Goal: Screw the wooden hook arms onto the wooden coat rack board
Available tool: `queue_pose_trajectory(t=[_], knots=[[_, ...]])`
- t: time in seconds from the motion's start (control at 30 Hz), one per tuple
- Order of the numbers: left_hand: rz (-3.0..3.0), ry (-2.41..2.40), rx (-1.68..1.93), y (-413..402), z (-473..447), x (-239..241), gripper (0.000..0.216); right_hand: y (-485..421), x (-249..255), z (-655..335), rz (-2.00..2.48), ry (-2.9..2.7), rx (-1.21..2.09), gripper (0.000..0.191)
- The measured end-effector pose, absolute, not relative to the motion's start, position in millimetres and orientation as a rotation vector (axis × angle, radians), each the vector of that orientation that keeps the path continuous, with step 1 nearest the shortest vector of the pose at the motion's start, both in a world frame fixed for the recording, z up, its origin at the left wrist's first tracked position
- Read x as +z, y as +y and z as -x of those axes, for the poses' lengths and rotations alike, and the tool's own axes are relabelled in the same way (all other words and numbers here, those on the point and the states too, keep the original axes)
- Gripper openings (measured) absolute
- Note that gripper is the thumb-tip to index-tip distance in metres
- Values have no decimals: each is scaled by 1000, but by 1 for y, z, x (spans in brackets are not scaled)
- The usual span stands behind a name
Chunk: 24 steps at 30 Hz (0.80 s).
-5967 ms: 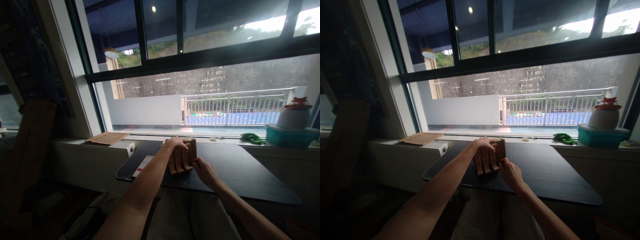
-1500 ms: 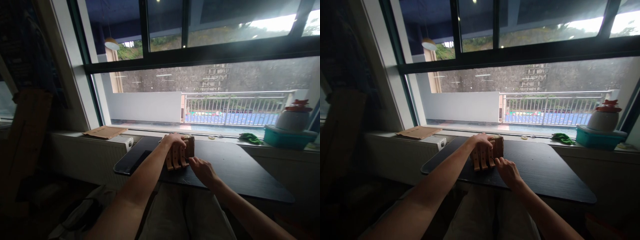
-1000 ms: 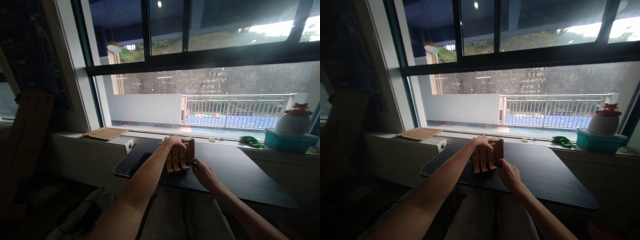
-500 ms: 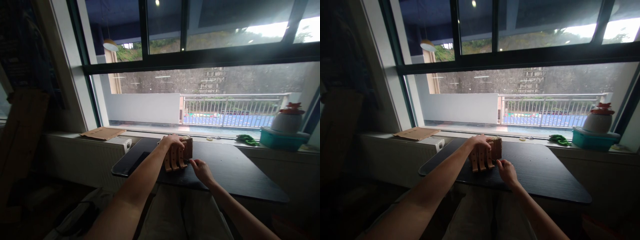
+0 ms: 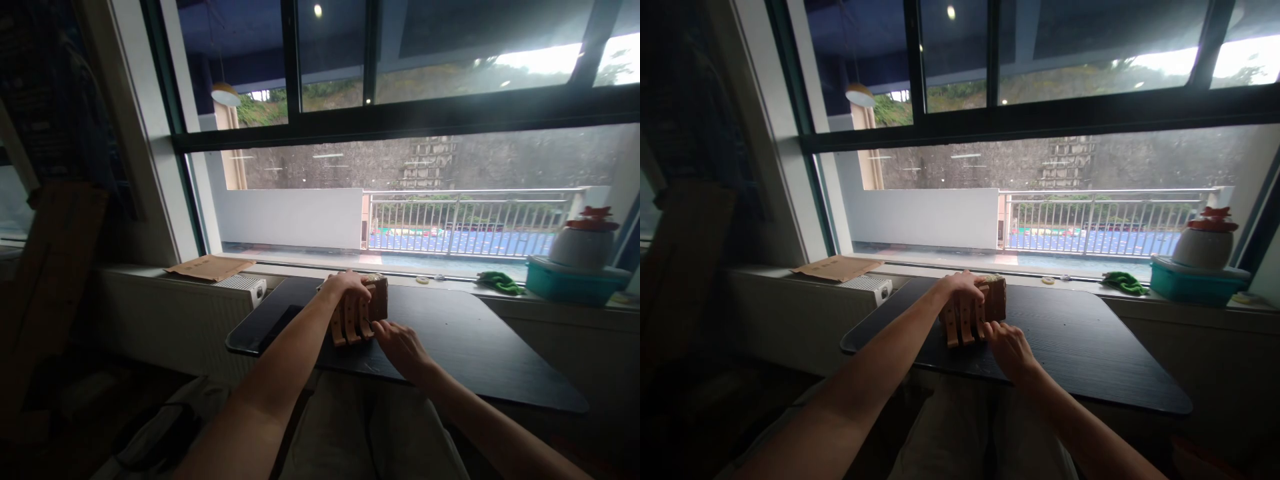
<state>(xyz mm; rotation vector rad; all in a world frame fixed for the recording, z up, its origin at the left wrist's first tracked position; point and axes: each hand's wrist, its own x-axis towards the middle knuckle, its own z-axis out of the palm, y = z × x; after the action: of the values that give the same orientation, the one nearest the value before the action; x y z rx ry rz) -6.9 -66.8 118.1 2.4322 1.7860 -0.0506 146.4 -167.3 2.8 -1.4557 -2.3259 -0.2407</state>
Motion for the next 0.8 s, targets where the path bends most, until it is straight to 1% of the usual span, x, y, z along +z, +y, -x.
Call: queue_pose_trajectory(t=[0.1, 0.3, 0.43, 0.5, 0.57, 0.67, 0.73, 0.8], knots=[[-2436, 1762, -46, -65, 7, 118, 79, -167, -6, -143, 1533, -2194, -160, 20], [-2449, 1747, -53, -66, 9, 119, 81, -160, -22, -138, 1694, -1861, 42, 32], [-2441, 1764, -51, -68, 10, 120, 80, -157, -18, -145, 1688, -1839, 118, 30], [-2435, 1766, -44, -67, 9, 119, 79, -159, -13, -150, 1672, -1910, 80, 28], [-2430, 1769, -37, -67, 9, 118, 80, -163, -6, -153, 1629, -2088, -77, 27], [-2419, 1770, -32, -66, 9, 119, 81, -167, 2, -152, 1545, -2316, -279, 39], [-2416, 1754, -35, -67, 10, 120, 81, -168, 4, -149, 1532, -2335, -247, 42], [-2418, 1726, -41, -68, 11, 120, 80, -168, 2, -146, 1545, -2312, -193, 41]])
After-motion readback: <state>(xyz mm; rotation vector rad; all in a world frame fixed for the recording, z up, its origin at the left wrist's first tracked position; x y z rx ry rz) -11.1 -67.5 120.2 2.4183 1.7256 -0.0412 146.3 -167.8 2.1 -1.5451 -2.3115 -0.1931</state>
